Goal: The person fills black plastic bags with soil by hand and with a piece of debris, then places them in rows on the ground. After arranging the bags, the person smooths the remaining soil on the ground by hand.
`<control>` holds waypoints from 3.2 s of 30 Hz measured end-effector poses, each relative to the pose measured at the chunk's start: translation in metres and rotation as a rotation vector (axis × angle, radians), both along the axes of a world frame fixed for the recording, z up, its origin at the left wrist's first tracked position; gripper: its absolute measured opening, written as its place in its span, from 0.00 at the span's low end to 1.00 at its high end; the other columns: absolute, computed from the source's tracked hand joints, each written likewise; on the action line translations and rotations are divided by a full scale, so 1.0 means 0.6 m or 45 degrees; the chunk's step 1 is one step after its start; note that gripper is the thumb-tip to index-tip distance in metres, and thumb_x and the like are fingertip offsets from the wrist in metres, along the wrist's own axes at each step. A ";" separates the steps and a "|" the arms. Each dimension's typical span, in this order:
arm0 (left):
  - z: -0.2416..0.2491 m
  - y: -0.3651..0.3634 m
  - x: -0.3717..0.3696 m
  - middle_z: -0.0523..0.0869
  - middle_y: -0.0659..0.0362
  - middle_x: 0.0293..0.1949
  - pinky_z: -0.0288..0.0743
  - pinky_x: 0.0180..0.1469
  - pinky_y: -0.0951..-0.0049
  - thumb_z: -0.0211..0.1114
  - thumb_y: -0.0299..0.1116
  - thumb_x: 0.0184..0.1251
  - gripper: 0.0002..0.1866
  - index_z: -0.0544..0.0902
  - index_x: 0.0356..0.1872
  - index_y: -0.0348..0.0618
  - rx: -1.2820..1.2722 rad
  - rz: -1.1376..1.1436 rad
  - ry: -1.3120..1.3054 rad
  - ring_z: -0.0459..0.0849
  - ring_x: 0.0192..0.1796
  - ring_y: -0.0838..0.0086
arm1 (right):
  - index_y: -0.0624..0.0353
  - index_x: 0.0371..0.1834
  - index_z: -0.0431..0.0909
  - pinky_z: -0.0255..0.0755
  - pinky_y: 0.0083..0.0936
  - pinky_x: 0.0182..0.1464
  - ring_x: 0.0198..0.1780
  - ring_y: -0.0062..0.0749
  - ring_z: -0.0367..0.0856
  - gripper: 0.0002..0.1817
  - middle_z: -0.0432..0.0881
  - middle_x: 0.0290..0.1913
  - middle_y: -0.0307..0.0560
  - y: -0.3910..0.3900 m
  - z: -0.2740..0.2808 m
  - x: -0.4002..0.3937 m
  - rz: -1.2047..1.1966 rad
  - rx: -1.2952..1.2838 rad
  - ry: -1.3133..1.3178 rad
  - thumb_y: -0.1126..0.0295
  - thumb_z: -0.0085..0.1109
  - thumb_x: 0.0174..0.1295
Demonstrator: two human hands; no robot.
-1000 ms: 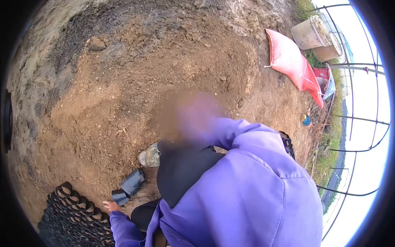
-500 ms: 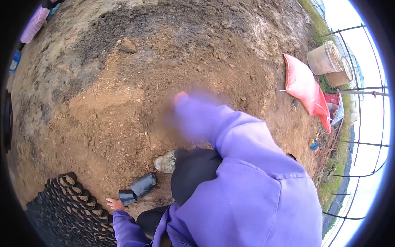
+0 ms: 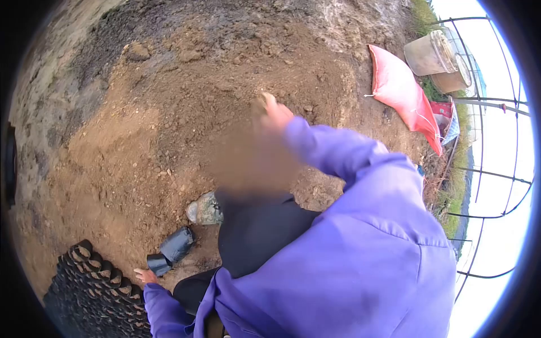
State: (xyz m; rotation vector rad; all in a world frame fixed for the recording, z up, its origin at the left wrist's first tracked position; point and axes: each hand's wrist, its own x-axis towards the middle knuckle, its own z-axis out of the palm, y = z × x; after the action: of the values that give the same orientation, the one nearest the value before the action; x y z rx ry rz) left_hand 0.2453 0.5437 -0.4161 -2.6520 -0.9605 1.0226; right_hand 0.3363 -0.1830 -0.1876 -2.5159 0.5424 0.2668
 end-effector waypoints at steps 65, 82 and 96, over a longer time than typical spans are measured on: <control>-0.020 0.005 -0.022 0.50 0.33 0.69 0.54 0.69 0.47 0.64 0.40 0.57 0.49 0.41 0.73 0.45 -0.195 0.015 -0.283 0.54 0.69 0.33 | 0.57 0.34 0.74 0.70 0.40 0.41 0.35 0.44 0.77 0.07 0.79 0.32 0.53 -0.022 -0.240 -0.305 -0.870 -0.374 0.110 0.67 0.48 0.58; 0.124 -0.088 0.014 0.47 0.38 0.72 0.56 0.69 0.48 0.73 0.64 0.39 0.66 0.42 0.73 0.42 -0.294 0.192 -0.325 0.50 0.71 0.35 | 0.56 0.34 0.86 0.70 0.36 0.50 0.47 0.42 0.81 0.32 0.84 0.39 0.52 0.224 -0.179 0.136 1.235 -1.089 0.689 0.35 0.58 0.50; 0.173 -0.085 0.056 0.47 0.42 0.73 0.44 0.73 0.52 0.69 0.67 0.43 0.66 0.41 0.73 0.36 -0.286 0.236 -0.032 0.45 0.76 0.54 | 0.58 0.45 0.76 0.69 0.36 0.54 0.50 0.48 0.78 0.26 0.81 0.44 0.55 0.716 -0.046 0.335 1.710 -0.331 0.018 0.50 0.30 0.71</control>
State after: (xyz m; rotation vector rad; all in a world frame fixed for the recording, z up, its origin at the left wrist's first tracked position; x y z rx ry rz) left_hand 0.2791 0.4926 -0.3122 -2.8018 -1.1799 1.2040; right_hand 0.5373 0.2466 -0.2151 -2.7084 -1.2589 0.7015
